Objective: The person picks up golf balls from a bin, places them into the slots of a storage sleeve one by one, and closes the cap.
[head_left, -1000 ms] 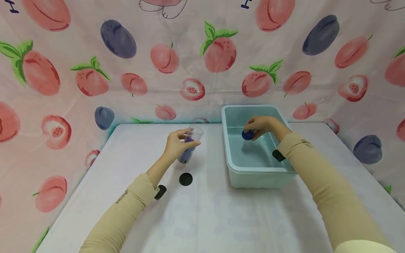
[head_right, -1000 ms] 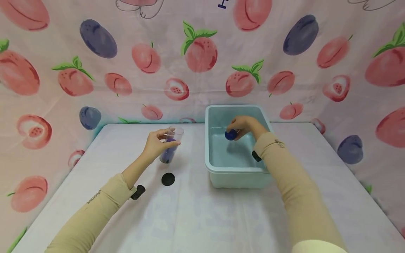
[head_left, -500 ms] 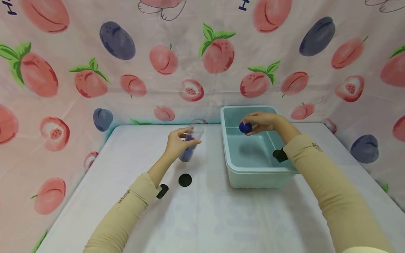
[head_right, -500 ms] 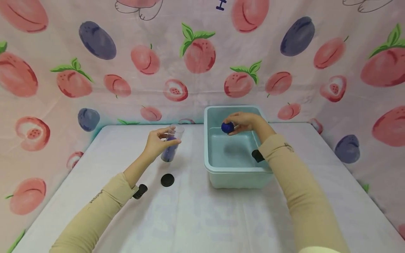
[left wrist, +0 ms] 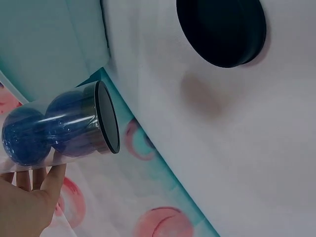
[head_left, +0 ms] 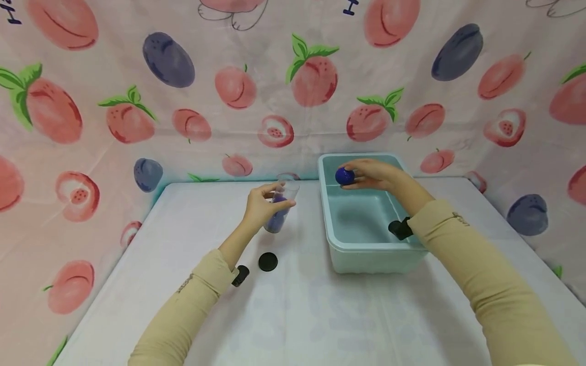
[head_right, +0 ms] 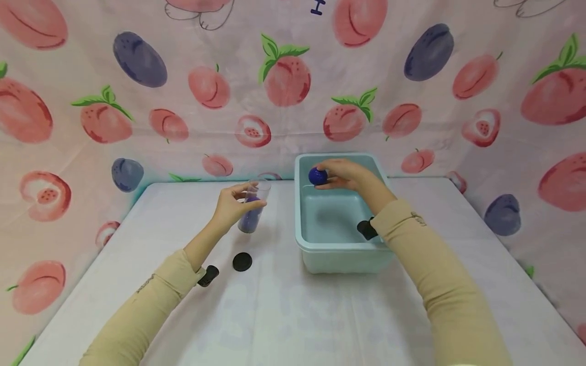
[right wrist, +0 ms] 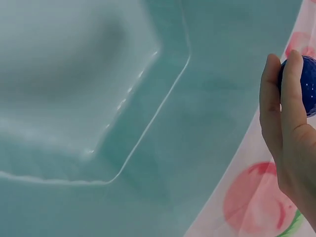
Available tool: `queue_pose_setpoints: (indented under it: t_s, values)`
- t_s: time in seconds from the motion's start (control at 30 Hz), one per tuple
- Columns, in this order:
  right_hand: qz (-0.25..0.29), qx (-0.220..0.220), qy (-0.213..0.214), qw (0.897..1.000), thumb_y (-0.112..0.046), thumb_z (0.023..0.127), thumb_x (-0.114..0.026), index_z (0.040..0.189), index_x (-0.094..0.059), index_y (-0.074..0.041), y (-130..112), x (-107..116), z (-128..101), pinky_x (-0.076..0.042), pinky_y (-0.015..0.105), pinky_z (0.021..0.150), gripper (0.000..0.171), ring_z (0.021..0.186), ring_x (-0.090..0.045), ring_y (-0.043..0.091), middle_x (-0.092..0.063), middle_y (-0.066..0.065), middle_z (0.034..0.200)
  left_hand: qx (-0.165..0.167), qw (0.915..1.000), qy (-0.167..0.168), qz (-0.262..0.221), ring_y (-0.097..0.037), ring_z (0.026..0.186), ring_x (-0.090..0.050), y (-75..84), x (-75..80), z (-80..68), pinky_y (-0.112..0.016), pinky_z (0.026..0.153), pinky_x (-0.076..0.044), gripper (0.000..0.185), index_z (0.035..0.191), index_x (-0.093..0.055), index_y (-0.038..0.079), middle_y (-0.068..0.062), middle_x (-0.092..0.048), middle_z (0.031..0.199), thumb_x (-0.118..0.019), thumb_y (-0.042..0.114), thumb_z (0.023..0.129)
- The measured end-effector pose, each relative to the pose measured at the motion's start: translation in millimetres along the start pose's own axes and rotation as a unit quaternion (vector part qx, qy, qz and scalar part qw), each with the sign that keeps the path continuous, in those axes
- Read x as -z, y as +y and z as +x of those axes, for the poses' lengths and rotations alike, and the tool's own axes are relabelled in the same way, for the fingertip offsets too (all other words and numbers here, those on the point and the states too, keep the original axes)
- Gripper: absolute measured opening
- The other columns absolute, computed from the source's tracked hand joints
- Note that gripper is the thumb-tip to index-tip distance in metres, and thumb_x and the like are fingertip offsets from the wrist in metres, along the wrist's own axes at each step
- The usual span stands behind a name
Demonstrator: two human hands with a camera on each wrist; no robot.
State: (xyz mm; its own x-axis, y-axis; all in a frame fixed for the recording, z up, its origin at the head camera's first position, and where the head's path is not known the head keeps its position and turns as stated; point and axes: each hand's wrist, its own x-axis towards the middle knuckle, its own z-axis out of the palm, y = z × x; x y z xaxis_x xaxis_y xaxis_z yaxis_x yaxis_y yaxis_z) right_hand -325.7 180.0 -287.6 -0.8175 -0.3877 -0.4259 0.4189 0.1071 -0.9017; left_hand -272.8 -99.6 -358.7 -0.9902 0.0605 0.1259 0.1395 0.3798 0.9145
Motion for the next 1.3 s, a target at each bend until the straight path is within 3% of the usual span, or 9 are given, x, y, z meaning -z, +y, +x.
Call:
queue_pose_setpoints:
  t_s: [0.27,0.6,0.9,1.1,1.2,1.3]
  values:
    - [0.014,0.010,-0.010,1.000,-0.016,0.101,-0.038,0.147,-0.027,-0.002,-4,-15,-2,-0.057,0.027,0.075,0.048,0.134,-0.031,0.038,-0.020,0.024,0.151,-0.004,1.0000,-0.006,-0.002,-0.027,0.112,-0.058,3.2,-4.7,0.8,-0.047,0.092,-0.049,0.055,0.125,-0.063,0.017,-0.010,-0.064,0.122,-0.081,0.023,0.073]
    - [-0.011,0.026,-0.030,0.999,-0.017,0.101,-0.040,0.146,-0.029,-0.001,-8,-34,0,-0.049,0.036,0.092,0.048,0.134,-0.032,0.039,-0.025,0.023,0.150,0.003,0.9999,-0.014,-0.006,-0.028,0.113,-0.057,2.4,-9.3,3.6,-0.050,0.095,-0.046,0.057,0.126,-0.062,0.017,-0.008,-0.064,0.122,-0.082,0.023,0.073]
    - [-0.037,0.023,-0.043,0.998,-0.019,0.101,-0.041,0.144,-0.031,0.000,-11,-48,0,-0.034,0.043,0.105,0.048,0.123,-0.046,0.035,-0.033,0.025,0.145,-0.006,0.9997,-0.024,-0.005,-0.028,0.111,-0.058,5.9,-14.6,4.3,-0.047,0.092,-0.050,0.055,0.125,-0.063,0.016,-0.010,-0.064,0.121,-0.081,0.023,0.074]
    - [-0.068,0.030,-0.051,0.996,-0.017,0.100,-0.044,0.143,-0.034,0.000,-15,-54,0,-0.052,0.032,0.090,0.048,0.106,-0.056,0.028,-0.034,0.022,0.144,-0.016,0.9995,-0.027,-0.006,-0.029,0.111,-0.059,8.4,-18.1,6.2,-0.045,0.091,-0.051,0.054,0.124,-0.064,0.013,-0.012,-0.064,0.121,-0.081,0.021,0.073]
    - [-0.075,0.034,-0.050,0.995,-0.016,0.099,-0.045,0.144,-0.035,0.000,-15,-57,-1,-0.056,0.028,0.083,0.048,0.111,-0.053,0.030,-0.032,0.022,0.146,-0.016,0.9994,-0.029,-0.004,-0.029,0.111,-0.059,9.1,-18.7,5.7,-0.045,0.091,-0.051,0.054,0.124,-0.063,0.013,-0.011,-0.064,0.121,-0.081,0.021,0.073]
    - [-0.083,0.037,-0.056,0.994,-0.019,0.101,-0.041,0.144,-0.034,0.000,-14,-61,-1,-0.055,0.028,0.084,0.048,0.120,-0.047,0.034,-0.031,0.023,0.147,-0.010,0.9995,-0.028,-0.005,-0.029,0.111,-0.059,9.1,-18.8,4.8,-0.046,0.091,-0.051,0.054,0.123,-0.064,0.013,-0.010,-0.065,0.120,-0.082,0.022,0.073]
